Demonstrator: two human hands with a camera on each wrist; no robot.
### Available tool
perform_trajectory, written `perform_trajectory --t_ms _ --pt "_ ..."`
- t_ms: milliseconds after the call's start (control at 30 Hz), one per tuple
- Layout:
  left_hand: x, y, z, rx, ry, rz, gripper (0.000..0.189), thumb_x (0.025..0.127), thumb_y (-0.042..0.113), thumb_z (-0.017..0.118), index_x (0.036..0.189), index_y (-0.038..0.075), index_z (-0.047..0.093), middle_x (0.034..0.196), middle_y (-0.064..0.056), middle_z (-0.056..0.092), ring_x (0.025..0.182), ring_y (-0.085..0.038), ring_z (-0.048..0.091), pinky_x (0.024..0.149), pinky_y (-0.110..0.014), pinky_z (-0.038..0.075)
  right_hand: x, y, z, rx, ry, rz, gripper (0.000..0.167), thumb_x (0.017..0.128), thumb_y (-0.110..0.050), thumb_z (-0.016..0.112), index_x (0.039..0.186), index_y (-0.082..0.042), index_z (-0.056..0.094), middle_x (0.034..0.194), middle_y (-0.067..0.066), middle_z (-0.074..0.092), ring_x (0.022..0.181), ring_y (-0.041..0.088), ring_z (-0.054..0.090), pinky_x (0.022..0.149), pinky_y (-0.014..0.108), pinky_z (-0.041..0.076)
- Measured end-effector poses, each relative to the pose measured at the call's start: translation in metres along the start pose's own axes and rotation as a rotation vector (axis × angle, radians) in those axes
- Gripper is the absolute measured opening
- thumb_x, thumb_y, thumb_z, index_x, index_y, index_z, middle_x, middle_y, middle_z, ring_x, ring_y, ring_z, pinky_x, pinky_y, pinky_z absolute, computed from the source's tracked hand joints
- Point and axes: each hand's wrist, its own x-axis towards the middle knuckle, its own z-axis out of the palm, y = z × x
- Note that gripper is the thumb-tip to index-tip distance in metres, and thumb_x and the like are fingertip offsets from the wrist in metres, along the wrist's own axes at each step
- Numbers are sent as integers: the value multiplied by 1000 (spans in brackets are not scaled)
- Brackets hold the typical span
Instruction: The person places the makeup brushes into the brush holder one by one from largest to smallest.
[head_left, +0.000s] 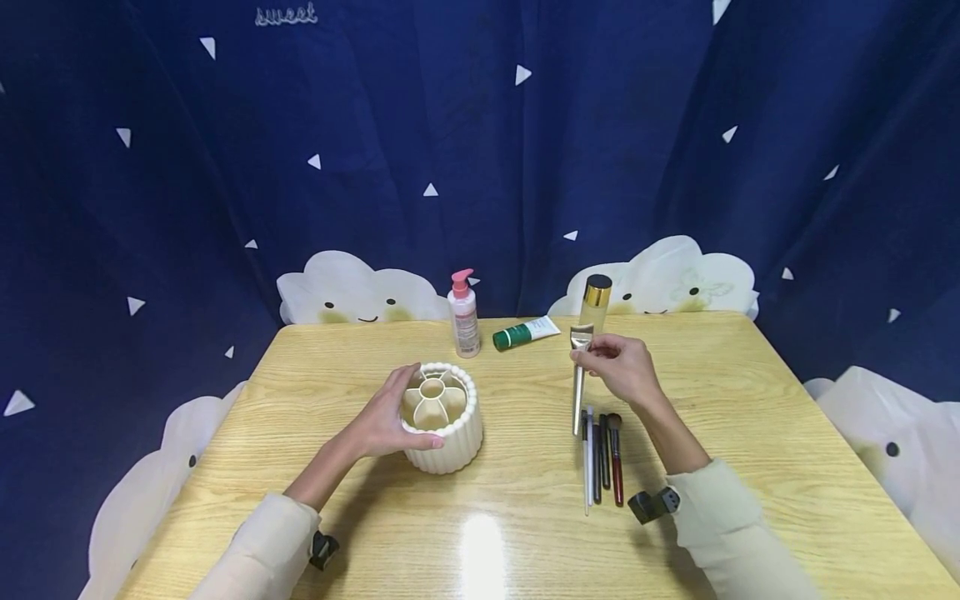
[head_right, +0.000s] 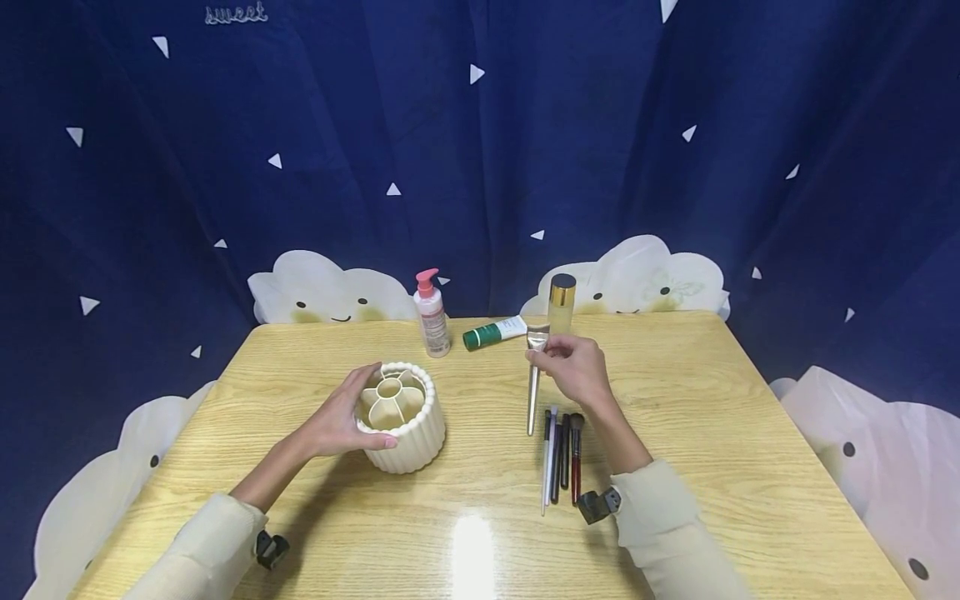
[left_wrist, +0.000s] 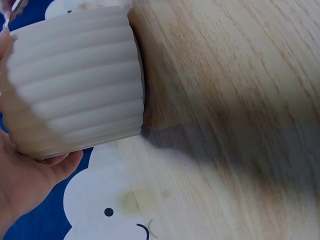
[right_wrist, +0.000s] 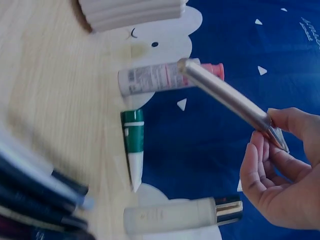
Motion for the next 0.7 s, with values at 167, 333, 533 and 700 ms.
perform_trajectory --t_ms 167,333,533,700 --pt "-1 1 -1 -9 -3 1 122 55 58 83 149 8 22 148 -14 33 133 -35 40 107 -54 37 9 -16 15 7 14 -43 26 82 -25 73 87 0 67 71 -5 63 64 7 59 60 20 50" --pt "-1 2 -1 -13 2 7 123 55 58 83 149 7 23 148 -14 33 133 -35 40 107 -54 37 15 -34 30 46 35 -78 24 83 -26 72 88 -2 68 76 1 65 66 5 57 62 20 51" --pt "-1 1 0 -12 1 5 122 55 58 83 149 8 23 148 -14 33 133 -34 40 107 -53 37 17 -50 47 105 75 -115 21 83 -24 72 83 -3 68 77 4 65 69 11 61 64 21 53" --pt "-1 2 -1 -16 2 10 122 55 58 82 149 7 23 147 -15 33 132 -35 40 106 -55 37 22 -61 60 138 120 -165 20 83 -23 72 79 -3 68 73 2 64 65 10 56 58 19 45"
